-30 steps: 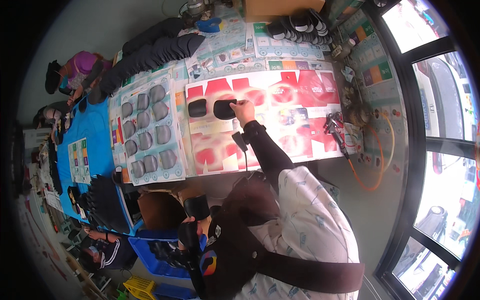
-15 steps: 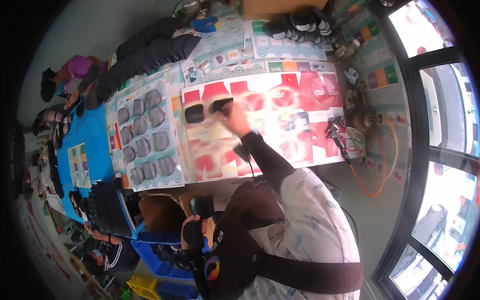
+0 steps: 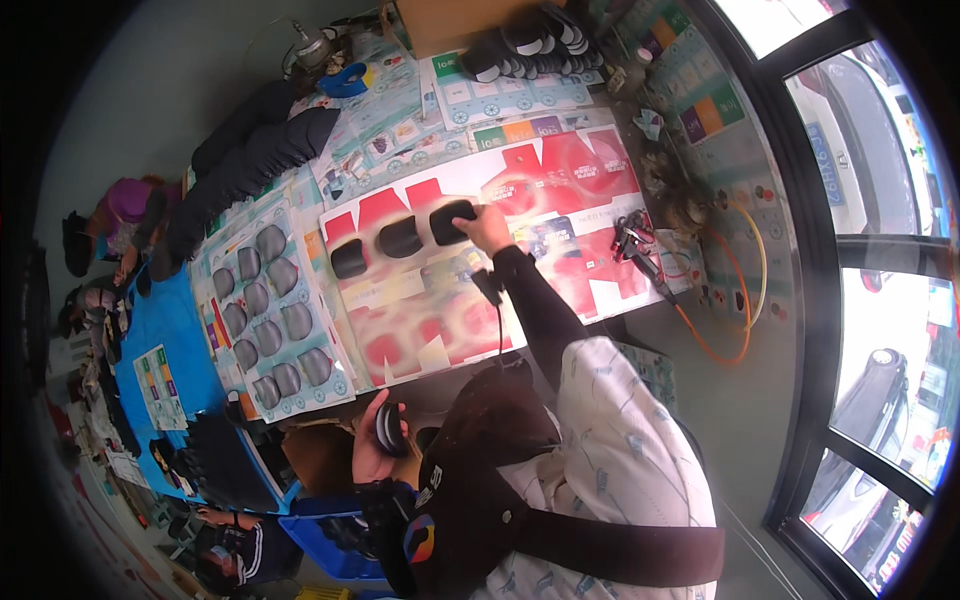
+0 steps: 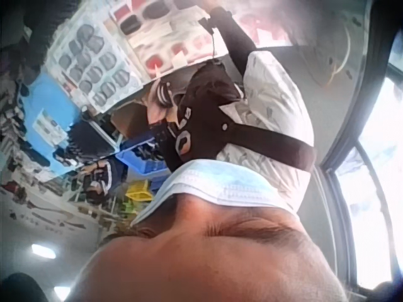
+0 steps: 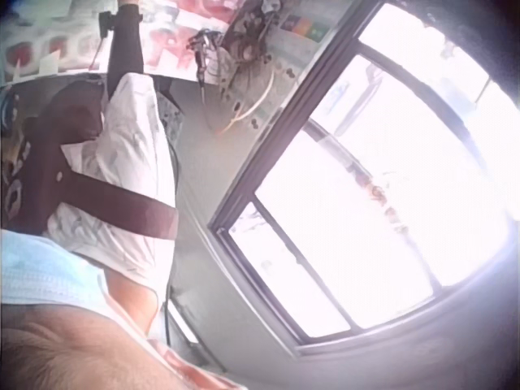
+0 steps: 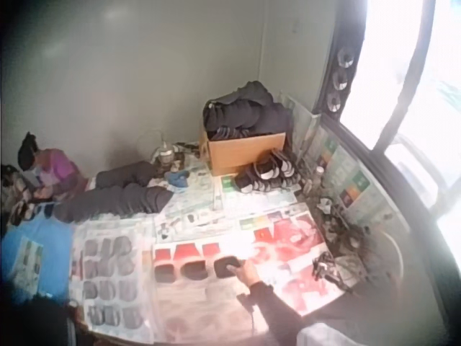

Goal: The person takes black shoe parts from a blue bin, arranges them on a template, and applies a substance using a pneumatic spray tool.

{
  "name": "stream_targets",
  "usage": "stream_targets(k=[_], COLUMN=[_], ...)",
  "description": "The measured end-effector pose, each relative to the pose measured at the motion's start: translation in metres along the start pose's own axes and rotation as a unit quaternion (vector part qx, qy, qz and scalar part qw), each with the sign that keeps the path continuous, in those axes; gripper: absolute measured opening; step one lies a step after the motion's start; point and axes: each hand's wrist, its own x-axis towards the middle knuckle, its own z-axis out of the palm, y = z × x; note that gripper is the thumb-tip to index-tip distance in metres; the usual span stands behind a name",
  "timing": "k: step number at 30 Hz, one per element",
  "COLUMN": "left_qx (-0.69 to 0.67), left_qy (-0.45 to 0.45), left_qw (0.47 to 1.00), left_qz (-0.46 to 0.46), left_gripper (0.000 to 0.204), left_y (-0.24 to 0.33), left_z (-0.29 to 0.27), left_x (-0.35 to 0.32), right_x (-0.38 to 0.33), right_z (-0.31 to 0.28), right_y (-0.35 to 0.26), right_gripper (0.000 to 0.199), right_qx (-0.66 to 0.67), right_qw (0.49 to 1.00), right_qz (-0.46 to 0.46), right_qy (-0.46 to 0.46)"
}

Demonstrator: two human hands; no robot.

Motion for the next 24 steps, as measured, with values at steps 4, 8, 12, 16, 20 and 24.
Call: stream_targets(k=[4,8,12,16,20,24], left_qx=[0.003,-0.026,-0.118,-0.17,-0.287,-0.128], left_qy=[0.027,0.046,0.026,0.025,-0.208,-0.005], left_qw=[0.999,0.998,0.993,0.985,0.933,0.991], left_qz=[0.02,0.024,0.013,-0.025,-0.056,0.038], left_gripper=[0.05,0.044,0.033,0.036,0.041,0.054], left_y=[-0.014,-0.021,-0.025,-0.021,-0.013,0.005], left_z=[-0.021,-0.023,-0.024,-0.011,0.005,0.064], left_x=[-0.008,-0.009,0.005,0.024,0.042,0.043], right_x=[0.026,0.032,0.01,-0.122,-0.2,-0.192], right_z=[0.017,0.034,0.039,-0.011,0.017,0.027], right_y=[-0.003,0.013,0.011,-0.121,-0.13,-0.091], right_gripper=[0.042,0.037,0.057,0.065,0.049,0.03], right_qx=[-0.024,-0.045,-0.225,0.082,0.127,0.196], right_qw=[1.0,0.998,0.963,0.912,0.845,0.868], right_qz=[0.007,0.032,-0.099,-0.225,-0.363,-0.059], right_qy=[-0.001,0.026,0.108,-0.334,-0.372,-0.453])
